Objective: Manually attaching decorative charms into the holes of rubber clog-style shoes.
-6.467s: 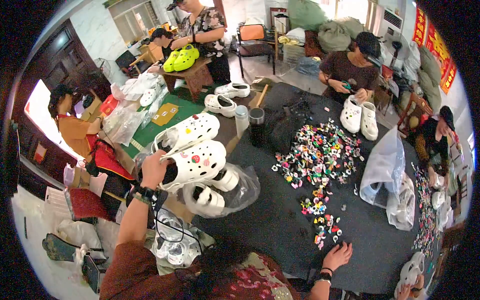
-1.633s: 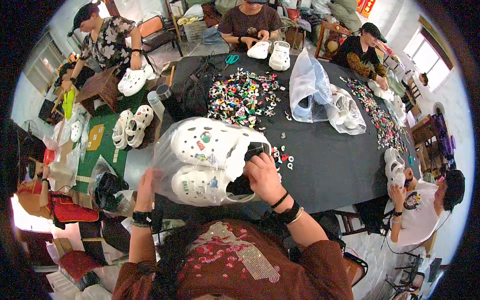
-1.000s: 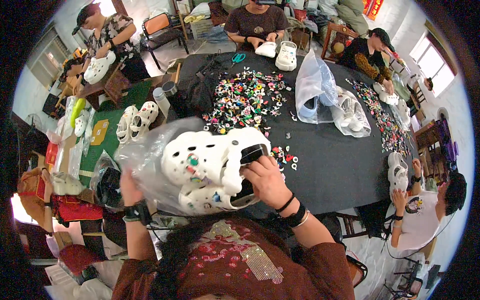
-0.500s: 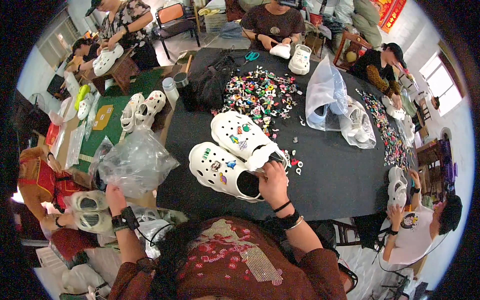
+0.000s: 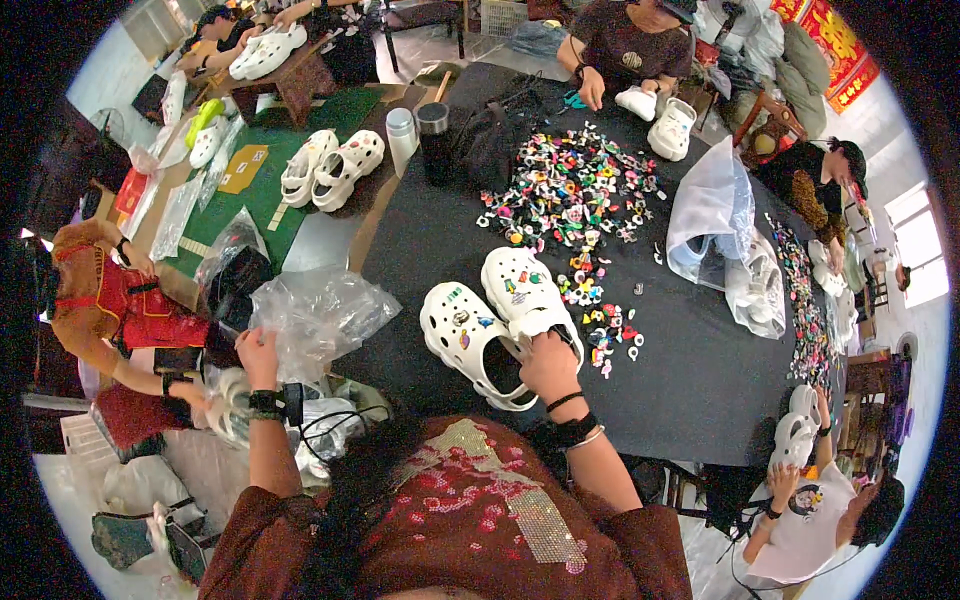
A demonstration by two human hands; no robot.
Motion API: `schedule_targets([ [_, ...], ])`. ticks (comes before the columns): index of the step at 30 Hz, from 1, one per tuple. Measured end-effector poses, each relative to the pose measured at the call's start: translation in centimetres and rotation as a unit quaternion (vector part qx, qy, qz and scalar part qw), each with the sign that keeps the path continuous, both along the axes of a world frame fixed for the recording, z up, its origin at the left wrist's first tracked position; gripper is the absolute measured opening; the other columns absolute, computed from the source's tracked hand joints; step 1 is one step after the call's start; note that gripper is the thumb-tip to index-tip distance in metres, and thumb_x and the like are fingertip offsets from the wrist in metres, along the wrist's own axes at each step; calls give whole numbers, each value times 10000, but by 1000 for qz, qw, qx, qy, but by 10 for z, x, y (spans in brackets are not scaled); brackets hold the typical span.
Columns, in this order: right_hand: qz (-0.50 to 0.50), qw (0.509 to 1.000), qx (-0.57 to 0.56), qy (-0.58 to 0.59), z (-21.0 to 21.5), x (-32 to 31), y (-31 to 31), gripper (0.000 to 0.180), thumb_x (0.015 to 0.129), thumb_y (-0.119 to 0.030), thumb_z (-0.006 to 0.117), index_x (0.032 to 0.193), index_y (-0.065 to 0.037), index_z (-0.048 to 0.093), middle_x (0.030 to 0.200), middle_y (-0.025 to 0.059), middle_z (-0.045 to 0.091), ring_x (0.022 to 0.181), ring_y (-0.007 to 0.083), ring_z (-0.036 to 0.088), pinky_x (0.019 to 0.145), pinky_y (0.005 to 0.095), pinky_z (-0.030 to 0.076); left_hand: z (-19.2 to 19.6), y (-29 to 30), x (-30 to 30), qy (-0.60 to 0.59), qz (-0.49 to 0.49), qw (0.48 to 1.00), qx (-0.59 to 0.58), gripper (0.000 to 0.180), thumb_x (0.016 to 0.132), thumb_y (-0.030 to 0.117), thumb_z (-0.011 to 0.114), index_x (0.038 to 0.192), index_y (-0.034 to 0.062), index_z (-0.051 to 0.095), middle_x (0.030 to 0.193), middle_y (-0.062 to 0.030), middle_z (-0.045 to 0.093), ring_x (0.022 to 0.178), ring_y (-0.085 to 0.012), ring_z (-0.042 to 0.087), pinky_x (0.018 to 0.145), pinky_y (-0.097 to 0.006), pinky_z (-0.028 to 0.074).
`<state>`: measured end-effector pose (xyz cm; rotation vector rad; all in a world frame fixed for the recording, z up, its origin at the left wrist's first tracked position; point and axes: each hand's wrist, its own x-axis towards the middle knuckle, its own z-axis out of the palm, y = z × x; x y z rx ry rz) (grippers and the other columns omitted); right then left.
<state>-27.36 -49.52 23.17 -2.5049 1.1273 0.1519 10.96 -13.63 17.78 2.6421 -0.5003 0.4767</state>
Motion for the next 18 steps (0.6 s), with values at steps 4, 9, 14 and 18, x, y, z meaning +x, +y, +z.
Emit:
schedule_targets([
  [4,14,1000,8,13,-2,2,-6,298,763,-261,642,860,18,679,925,240,637,830,377,644,741,439,529,41,-33,-11,361,8,915,-179,205,778,141,667,869,-39,635,841,-124,641,672,-181,619,570,-307,489],
  [9,76,997,-24,3,-5,12,6,243,796,-284,601,861,-73,703,853,215,658,755,386,641,675,472,526,40,-29,21,224,25,938,-262,353,772,164,666,1025,-56,554,868,-126,633,761,-187,605,676,-323,499],
  [14,52,995,-58,-65,-7,4,8,308,808,-352,620,889,-61,684,785,212,654,734,397,637,655,477,519,85,-76,72,286,25,844,-454,436,783,81,674,1147,-15,455,925,-108,585,725,-144,560,589,-276,469],
  [18,0,998,-56,12,-20,-8,5,298,747,-321,660,815,-31,676,751,226,651,733,396,643,665,474,519,110,-92,159,159,38,883,-439,521,778,72,675,1218,-22,411,892,-105,577,706,-142,549,562,-281,454],
])
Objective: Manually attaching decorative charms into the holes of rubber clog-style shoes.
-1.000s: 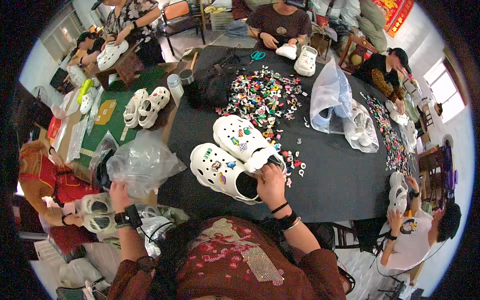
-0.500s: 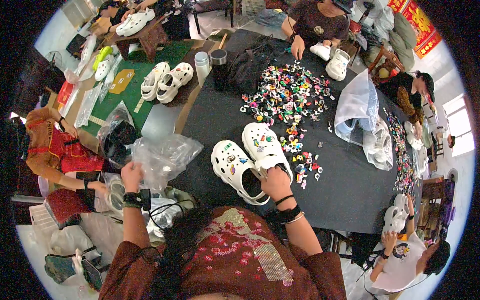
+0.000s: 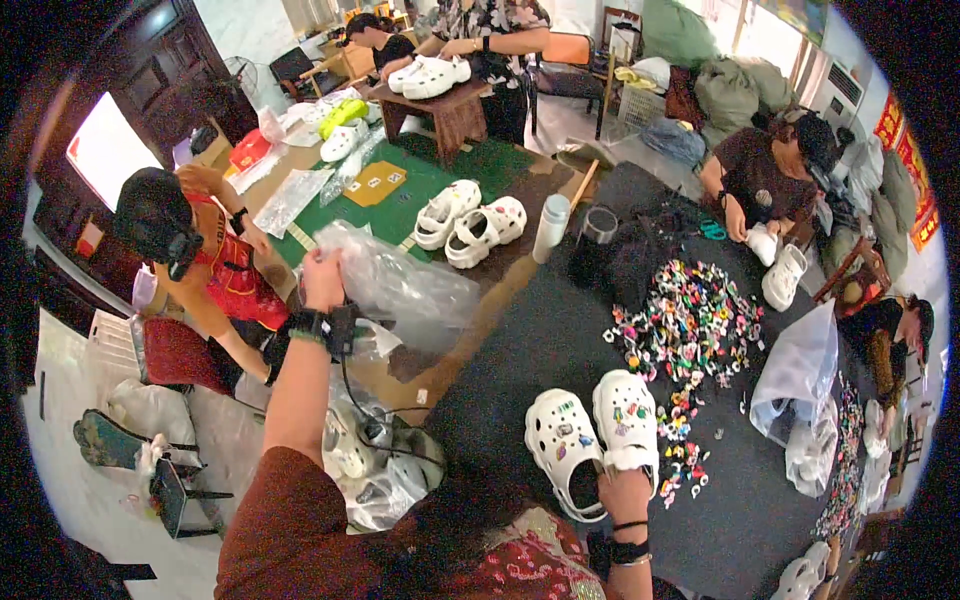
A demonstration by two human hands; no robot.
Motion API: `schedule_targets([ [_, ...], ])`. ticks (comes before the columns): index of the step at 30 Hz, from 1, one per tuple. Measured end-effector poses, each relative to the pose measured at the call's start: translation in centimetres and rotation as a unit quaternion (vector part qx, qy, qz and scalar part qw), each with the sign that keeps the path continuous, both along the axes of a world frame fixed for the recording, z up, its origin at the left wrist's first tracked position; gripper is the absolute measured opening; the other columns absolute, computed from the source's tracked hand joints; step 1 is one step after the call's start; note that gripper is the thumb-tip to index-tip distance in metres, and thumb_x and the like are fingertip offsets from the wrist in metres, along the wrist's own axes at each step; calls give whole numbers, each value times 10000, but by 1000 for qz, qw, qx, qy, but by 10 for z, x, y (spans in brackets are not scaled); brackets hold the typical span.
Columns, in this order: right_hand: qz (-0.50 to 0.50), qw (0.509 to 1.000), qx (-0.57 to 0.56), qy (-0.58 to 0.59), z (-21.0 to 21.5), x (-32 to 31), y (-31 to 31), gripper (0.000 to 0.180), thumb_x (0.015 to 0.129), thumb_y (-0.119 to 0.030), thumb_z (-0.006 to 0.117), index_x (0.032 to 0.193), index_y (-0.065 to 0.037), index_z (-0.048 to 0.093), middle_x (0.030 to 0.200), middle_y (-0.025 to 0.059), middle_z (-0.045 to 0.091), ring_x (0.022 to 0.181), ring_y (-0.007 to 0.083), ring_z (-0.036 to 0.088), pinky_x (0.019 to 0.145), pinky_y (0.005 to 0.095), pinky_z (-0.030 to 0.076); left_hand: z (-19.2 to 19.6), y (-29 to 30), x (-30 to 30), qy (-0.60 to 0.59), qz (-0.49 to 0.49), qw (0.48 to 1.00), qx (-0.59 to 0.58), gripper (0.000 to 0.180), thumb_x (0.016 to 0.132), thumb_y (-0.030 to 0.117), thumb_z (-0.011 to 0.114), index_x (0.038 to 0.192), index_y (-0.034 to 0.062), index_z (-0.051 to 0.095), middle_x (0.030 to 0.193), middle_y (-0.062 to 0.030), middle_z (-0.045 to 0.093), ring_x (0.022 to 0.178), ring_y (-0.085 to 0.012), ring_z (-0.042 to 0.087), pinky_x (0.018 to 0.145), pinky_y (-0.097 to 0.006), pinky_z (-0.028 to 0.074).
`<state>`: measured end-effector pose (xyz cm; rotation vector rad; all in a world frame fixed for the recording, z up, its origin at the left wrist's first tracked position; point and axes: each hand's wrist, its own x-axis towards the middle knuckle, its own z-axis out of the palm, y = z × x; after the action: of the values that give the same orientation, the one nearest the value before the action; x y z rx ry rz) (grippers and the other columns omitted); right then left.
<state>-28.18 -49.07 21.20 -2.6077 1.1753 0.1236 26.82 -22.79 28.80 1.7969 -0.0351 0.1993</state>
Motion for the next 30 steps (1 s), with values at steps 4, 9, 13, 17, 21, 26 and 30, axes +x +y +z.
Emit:
schedule_targets([
  [4,54,998,-38,-22,-1,7,4,277,732,-305,679,817,-42,680,750,205,653,712,384,643,657,461,522,-2,50,132,-38,-8,950,-311,539,818,89,664,1271,2,386,938,-93,566,781,-150,553,626,-285,462],
  [9,12,1000,2,4,9,7,6,281,733,-229,669,968,-75,663,909,205,639,826,384,618,720,471,513,-13,33,182,0,-89,850,-519,546,861,124,629,1348,145,383,1112,-68,530,946,-179,520,689,-344,471],
  [13,43,999,8,-12,6,12,4,269,728,-222,668,954,-76,661,881,197,635,818,388,610,720,473,508,-75,75,185,62,-55,979,-184,498,910,246,558,1379,270,394,1285,-13,487,1112,-194,450,830,-436,417],
  [17,7,1000,-3,-1,11,-1,11,253,734,-227,665,926,-63,667,885,199,635,799,387,609,713,473,505,-131,-5,120,238,-99,958,125,621,780,309,671,1286,-6,495,1364,-209,454,1187,-302,478,936,-408,428],
  [21,41,999,-8,0,14,3,9,292,724,-258,688,945,-68,666,851,202,654,790,389,627,714,471,504,-122,35,109,205,-121,940,246,416,793,247,670,1153,53,601,1185,-183,582,996,-284,602,781,-408,499],
  [26,108,985,26,-131,10,31,4,360,846,-377,609,1013,-63,665,878,189,666,787,392,628,698,458,500,-132,133,95,110,-338,921,-158,355,867,86,598,1216,53,542,908,-66,621,793,-196,620,680,-268,503],
  [30,-45,990,116,-59,53,34,15,374,833,-372,611,949,-18,641,854,238,647,809,416,620,711,483,496,-72,-33,-74,290,-326,899,-16,337,897,158,603,1195,8,557,1082,-96,633,943,-208,629,779,-310,508],
])
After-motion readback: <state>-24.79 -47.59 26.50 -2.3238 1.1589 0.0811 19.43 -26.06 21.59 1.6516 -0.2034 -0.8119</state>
